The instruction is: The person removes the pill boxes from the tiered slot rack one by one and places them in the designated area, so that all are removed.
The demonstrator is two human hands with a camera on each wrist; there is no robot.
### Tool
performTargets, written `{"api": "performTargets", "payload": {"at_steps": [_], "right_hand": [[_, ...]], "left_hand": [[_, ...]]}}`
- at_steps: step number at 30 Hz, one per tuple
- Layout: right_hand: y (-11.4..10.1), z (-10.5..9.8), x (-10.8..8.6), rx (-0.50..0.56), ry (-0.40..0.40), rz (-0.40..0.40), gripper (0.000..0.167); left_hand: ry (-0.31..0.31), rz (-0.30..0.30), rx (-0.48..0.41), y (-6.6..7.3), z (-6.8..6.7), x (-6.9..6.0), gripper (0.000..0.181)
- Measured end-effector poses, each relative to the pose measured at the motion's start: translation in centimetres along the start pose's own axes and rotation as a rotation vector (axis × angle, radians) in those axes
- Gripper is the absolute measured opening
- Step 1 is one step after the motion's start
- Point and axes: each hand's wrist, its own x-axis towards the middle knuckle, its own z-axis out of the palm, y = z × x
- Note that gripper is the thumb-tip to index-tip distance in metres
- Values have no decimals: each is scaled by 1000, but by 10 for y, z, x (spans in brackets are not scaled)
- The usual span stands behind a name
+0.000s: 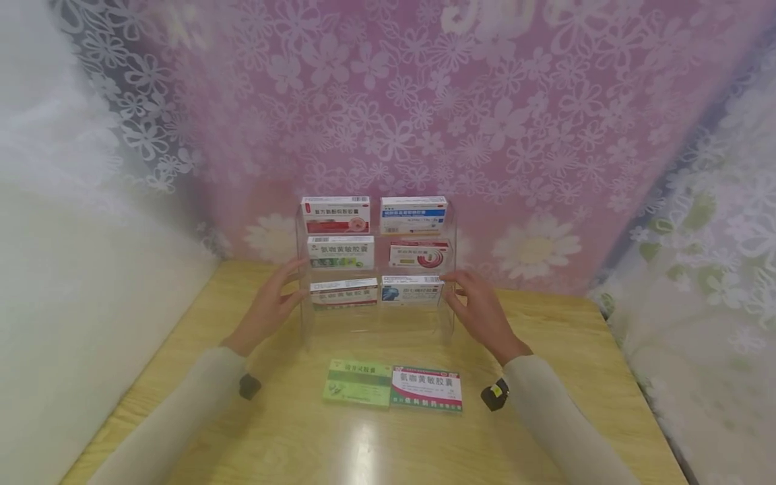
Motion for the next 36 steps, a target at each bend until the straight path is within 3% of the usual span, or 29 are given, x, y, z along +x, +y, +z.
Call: {"api": "performTargets", "payload": {"at_steps": [4,11,16,23,28,36], "right_hand": [[-8,4,13,-53,50,-29,27],[-16,14,30,-117,-74,11,38],[-21,20,33,-201,-105,-40,35],[-21,24,32,-262,-73,-173,33],[-22,19,30,-221,-48,-195,33],[-31,-3,25,-203,64,-254,32]], "left_hand": [[-3,-6,-7,-1,0,0,66],[3,-19,-1,0,0,0,67],[-4,-29,-4,1,1,0,66],[-3,-33,-9,1,1,0,66],[-3,-36,-6,2,1,1,66],[-1,-24,2,0,1,-1,67]]}}
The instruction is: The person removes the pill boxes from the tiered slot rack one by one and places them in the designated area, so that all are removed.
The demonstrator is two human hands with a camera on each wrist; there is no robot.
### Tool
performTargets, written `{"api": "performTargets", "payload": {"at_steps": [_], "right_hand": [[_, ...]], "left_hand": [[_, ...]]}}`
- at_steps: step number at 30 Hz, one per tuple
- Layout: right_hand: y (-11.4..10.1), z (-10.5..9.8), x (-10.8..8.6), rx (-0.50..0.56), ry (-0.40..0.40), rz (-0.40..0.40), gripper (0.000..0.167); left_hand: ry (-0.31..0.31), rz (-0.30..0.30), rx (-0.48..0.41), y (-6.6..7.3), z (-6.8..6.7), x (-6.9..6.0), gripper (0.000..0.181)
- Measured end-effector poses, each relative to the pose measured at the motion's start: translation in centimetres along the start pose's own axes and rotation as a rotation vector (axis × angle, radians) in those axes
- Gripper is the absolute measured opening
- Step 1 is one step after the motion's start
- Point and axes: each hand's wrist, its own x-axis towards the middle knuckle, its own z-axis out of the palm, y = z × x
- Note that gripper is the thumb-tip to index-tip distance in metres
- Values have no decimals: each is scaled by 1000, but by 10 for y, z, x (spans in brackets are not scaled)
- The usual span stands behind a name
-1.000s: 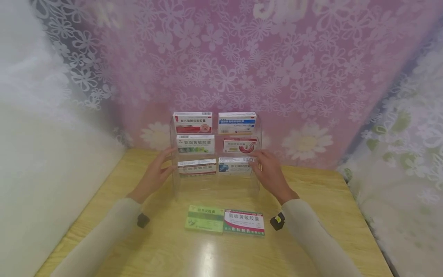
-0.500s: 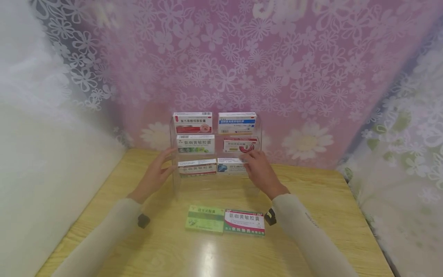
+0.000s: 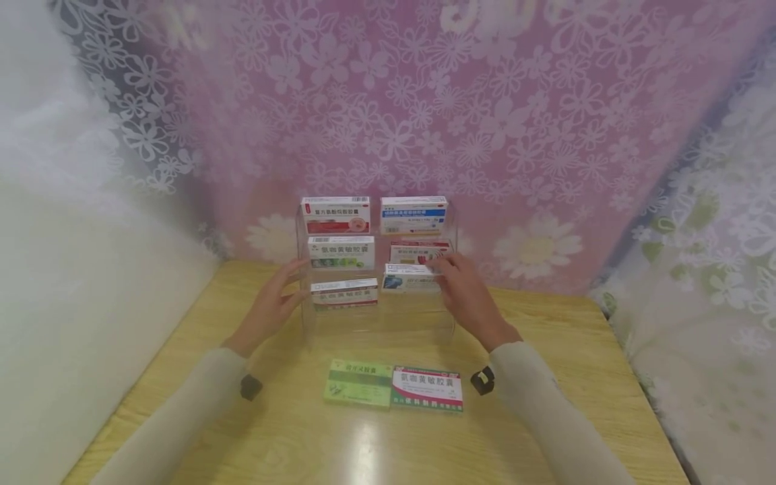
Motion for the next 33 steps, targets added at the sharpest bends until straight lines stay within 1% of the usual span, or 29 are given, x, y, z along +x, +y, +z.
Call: {"api": "performTargets", "payload": {"at_steps": [4,8,13,18,21,25,30,33], "right_hand": [[2,-15,-6,-21,39,-10,32],[7,-30,-18,-46,51,-1,32],[20,-48,-42,-70,11,6,33],[39,-63,-74,-81,-37,17,34],[49,-70,-94,-52,-89,69,33],[62,-78,-116,8,-182,149,29],[77,-84,-137,85,-339,263,27],[87,-85,-149,189,-451,336,28]], "left_hand": [[4,2,2,-2,1,0,68],[7,0,0,-3,0,-1,68],[6,-6,0,-3,0,-1,68],[5,-1,1,-3,1,1,67],[3,6,2,-5,1,2,67],[1,7,-1,-4,1,2,67],[3,-5,3,-1,1,1,67],[5,-4,7,-1,1,0,67]]}}
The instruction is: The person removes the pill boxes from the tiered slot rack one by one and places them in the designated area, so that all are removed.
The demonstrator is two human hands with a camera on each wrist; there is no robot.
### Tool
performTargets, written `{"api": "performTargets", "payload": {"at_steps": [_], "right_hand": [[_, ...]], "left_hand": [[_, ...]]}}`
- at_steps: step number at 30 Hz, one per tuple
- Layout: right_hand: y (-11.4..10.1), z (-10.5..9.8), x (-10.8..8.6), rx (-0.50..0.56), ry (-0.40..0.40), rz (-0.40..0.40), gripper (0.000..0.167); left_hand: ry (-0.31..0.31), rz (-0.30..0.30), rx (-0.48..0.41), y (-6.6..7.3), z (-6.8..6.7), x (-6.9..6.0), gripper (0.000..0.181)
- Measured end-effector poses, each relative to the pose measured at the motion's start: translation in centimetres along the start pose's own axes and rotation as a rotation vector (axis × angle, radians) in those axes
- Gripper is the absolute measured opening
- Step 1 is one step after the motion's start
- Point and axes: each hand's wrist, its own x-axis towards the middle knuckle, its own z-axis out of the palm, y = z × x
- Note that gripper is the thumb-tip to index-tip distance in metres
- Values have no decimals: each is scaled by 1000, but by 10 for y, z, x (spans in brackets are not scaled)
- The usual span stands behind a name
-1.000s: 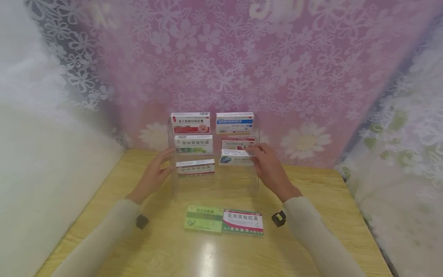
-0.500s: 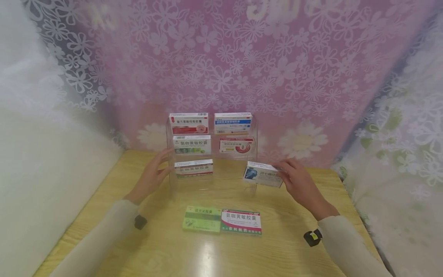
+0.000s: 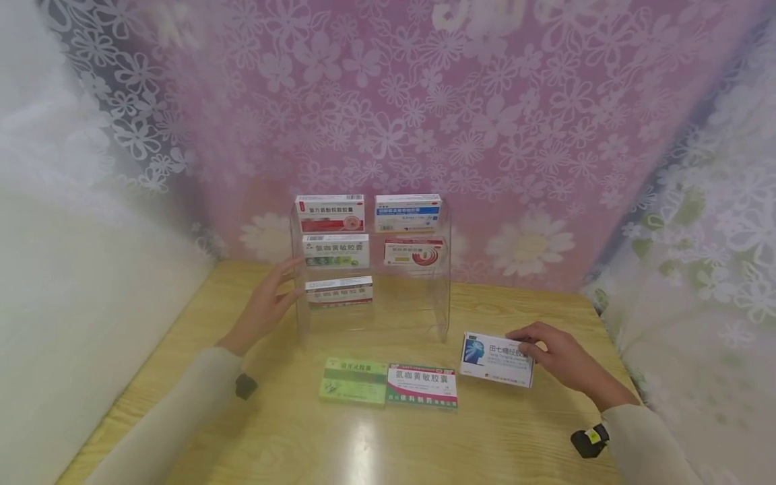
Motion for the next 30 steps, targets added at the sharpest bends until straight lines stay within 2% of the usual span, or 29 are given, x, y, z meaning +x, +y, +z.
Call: {"api": "performTargets", "payload": {"at_steps": [7,10,15,21,30], "right_hand": [[29,10,-6,289,-305,6,34],[35,18,-6,349,-381,33,36],[35,30,-6,347,-377,61,36],[30,36,-4,239,-319,42,31],[28,43,-2,146,-274,13,27]], "left_hand": [[1,-4,-3,0,0,-1,67],[-1,-7,-4,1,0,-1,68],[-5,-16,-8,2,0,0,67],[-1,-16,-4,1,0,0,68],[3,-23,-3,5,1,-1,67]]}}
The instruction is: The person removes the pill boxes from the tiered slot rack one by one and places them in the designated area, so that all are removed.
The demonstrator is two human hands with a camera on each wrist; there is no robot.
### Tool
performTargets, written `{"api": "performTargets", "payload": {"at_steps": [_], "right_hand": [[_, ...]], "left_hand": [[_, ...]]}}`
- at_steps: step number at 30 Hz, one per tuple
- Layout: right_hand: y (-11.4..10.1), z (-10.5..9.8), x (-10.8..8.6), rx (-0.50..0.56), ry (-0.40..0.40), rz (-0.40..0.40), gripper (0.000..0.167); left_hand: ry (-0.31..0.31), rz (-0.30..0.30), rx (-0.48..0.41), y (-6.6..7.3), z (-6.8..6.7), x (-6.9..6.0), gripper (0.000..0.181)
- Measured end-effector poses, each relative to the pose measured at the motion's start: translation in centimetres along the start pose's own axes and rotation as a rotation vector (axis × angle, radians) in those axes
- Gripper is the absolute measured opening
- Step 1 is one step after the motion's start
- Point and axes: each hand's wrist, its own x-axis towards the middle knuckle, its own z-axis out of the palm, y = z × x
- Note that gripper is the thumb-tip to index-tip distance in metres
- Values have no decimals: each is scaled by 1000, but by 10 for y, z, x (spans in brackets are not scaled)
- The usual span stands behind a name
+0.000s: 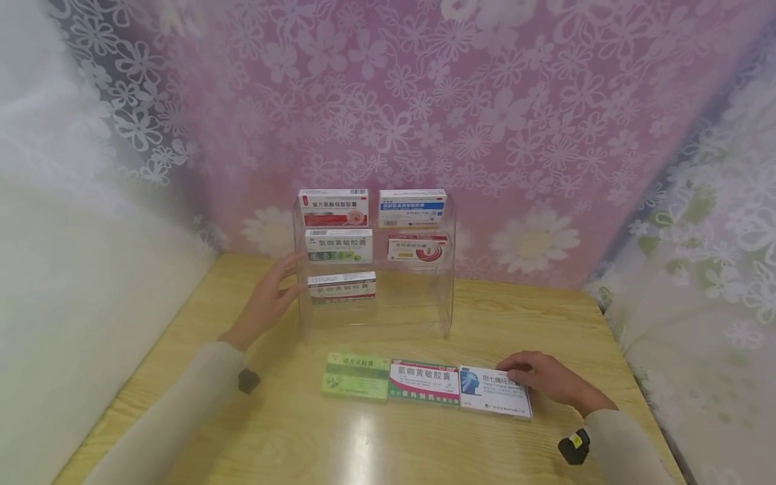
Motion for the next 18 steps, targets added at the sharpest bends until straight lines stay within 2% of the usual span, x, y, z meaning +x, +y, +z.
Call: {"api": "performTargets", "payload": {"at_steps": [3,6,10,14,18], "right_hand": [[-1,-3,5,-40,34,43,30],[-10,-11,12,-86,130,59,32],[-36,-21,27,-74,250,-15,32],[-68,-25,52,0,278,-76,31],[-102,-25,83,20,315,-104,33]], "left_hand": [[2,5,2,0,0,1,68],[5,13,-1,0,0,2,68],[1,10,-2,-1,0,2,67],[0,5,5,-3,1,0,68],[8,25,6,-5,0,0,68]]}}
